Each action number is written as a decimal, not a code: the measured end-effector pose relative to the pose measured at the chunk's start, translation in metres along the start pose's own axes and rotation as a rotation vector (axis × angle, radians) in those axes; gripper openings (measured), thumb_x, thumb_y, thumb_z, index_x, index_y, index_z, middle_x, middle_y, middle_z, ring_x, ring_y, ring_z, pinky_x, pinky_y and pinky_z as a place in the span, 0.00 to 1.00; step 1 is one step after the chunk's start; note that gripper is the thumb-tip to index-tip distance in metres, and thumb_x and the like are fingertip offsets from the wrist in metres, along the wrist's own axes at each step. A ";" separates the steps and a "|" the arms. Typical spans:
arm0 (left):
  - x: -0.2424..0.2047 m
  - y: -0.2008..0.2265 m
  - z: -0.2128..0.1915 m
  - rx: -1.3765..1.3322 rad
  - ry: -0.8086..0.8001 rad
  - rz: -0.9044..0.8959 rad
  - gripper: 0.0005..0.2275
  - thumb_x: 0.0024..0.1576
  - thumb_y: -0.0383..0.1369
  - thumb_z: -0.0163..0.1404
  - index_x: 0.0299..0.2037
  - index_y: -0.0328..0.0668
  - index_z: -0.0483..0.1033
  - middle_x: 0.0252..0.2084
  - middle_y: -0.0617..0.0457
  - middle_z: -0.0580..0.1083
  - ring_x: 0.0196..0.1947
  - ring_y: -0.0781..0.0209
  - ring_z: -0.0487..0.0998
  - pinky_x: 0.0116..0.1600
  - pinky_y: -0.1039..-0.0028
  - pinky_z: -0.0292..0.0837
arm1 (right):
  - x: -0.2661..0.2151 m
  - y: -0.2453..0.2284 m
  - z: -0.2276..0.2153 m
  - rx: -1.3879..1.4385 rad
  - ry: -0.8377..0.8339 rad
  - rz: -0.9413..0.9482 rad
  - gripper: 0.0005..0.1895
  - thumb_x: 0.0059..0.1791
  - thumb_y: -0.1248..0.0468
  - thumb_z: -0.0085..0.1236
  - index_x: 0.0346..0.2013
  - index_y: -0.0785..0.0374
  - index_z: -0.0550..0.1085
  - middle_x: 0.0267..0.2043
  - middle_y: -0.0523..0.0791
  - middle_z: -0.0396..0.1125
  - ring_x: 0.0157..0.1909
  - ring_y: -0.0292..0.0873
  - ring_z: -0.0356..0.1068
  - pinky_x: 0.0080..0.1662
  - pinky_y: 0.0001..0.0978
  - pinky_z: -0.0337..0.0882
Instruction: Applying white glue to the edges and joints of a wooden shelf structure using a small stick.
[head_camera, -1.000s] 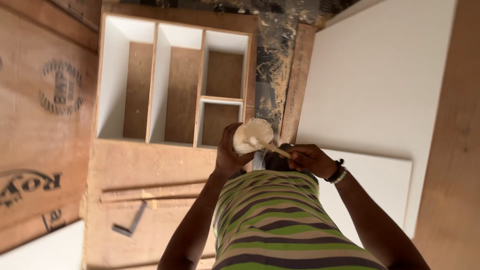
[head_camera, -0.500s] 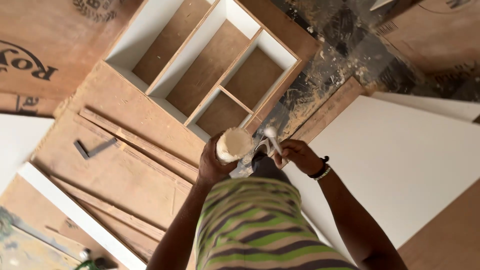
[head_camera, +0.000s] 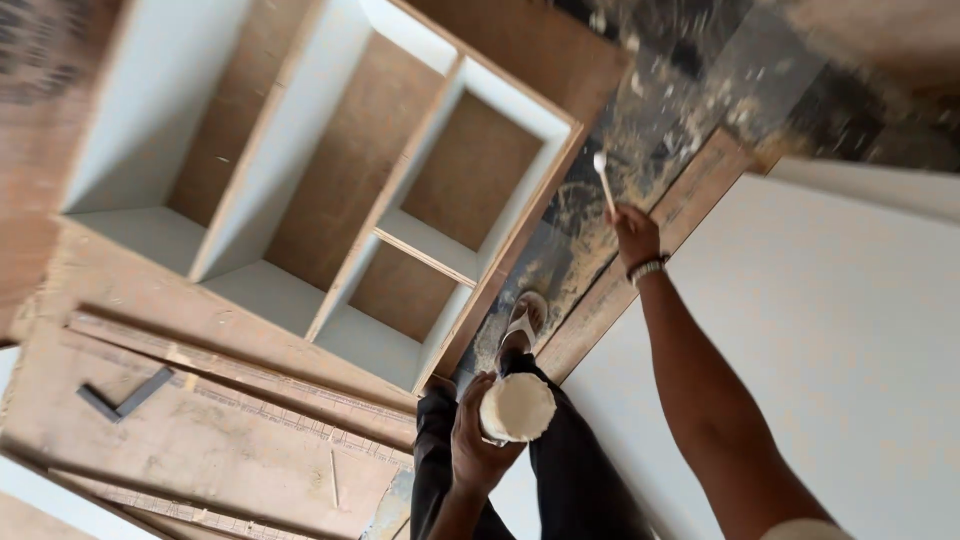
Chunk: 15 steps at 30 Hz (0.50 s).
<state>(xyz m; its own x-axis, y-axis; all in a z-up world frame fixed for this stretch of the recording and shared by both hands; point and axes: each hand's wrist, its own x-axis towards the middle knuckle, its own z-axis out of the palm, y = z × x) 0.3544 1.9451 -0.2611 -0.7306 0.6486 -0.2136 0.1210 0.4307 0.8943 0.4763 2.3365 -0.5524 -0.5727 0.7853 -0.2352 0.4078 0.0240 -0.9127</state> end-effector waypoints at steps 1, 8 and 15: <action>-0.002 -0.015 0.007 -0.003 -0.017 -0.016 0.38 0.36 0.31 0.73 0.59 0.37 0.67 0.61 0.39 0.72 0.63 0.40 0.74 0.64 0.58 0.73 | 0.009 0.014 0.008 -0.007 0.003 0.022 0.17 0.59 0.54 0.55 0.49 0.66 0.78 0.43 0.44 0.73 0.46 0.39 0.72 0.51 0.34 0.73; -0.007 -0.099 0.050 0.015 0.080 -0.114 0.40 0.36 0.30 0.73 0.60 0.33 0.65 0.61 0.38 0.71 0.64 0.39 0.72 0.66 0.55 0.71 | 0.076 0.110 0.046 -0.171 0.215 0.275 0.09 0.56 0.62 0.56 0.42 0.63 0.80 0.36 0.45 0.76 0.39 0.39 0.75 0.43 0.38 0.79; -0.009 -0.137 0.054 0.137 0.131 -0.296 0.42 0.36 0.28 0.70 0.64 0.32 0.60 0.60 0.38 0.71 0.61 0.43 0.75 0.62 0.58 0.76 | 0.091 0.137 0.059 -0.403 0.230 0.077 0.08 0.55 0.67 0.58 0.48 0.62 0.80 0.42 0.45 0.77 0.42 0.42 0.76 0.42 0.38 0.77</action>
<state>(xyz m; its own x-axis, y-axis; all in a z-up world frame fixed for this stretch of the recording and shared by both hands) 0.3804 1.9143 -0.4035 -0.8263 0.4011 -0.3953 -0.0263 0.6737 0.7386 0.4381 2.3746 -0.7190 -0.3757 0.9100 -0.1756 0.7128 0.1627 -0.6823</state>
